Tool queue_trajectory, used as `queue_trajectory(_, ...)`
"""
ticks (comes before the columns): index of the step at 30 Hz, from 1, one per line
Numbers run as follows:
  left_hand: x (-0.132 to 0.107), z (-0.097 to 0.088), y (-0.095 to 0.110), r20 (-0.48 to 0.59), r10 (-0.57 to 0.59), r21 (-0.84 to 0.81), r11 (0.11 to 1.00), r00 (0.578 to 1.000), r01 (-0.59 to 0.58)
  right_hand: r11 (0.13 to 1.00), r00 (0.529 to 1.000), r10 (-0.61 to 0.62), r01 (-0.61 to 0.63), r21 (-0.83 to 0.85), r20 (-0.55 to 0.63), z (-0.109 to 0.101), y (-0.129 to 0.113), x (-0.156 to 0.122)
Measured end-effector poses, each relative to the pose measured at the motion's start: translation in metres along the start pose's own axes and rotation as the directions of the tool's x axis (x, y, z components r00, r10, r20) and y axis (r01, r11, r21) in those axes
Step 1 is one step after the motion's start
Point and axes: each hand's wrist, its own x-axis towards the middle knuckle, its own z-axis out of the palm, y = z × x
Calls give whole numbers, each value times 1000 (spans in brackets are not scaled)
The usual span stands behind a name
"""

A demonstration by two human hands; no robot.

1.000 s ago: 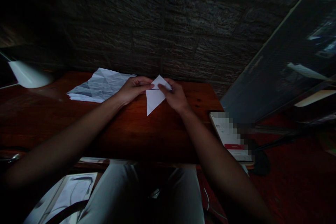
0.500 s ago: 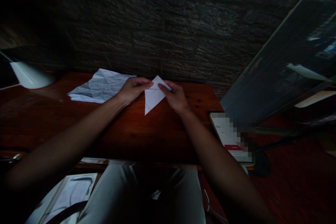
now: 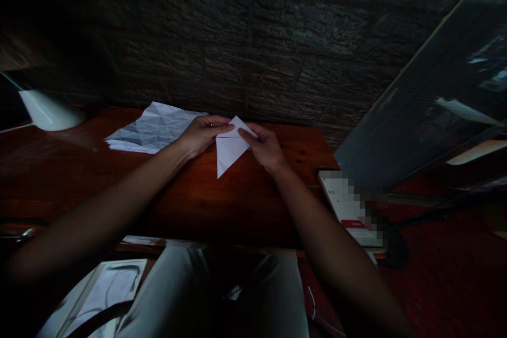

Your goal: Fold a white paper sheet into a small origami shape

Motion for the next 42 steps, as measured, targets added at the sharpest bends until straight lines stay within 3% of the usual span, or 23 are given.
queue_trajectory(8,0,0,7,-86,-51,-32,998,995,49,999,996,38,-37,13,-84,1,-6,-2)
queue_trajectory(14,-3,-1,7,47,-114,45,993,992,112,998,999,7,-9,-60,-35,-1,-1,-1)
queue_trajectory(19,-4,0,1,35,6,227,974,999,-13,997,1000,23,-21,-73,13,-2,2,0)
queue_trajectory(24,-4,-1,3,61,194,392,897,979,-202,997,999,8,-11,-70,-46,-4,2,2)
queue_trajectory(31,-2,-12,5,213,-21,308,950,977,-47,998,998,-22,19,-54,-61,-6,1,2)
queue_trajectory(39,-3,-11,4,283,83,419,885,955,-201,995,999,15,-18,-100,-31,-15,3,6)
queue_trajectory(42,-4,-10,5,339,81,498,830,937,-251,992,999,-42,44,-118,14,-13,1,5)
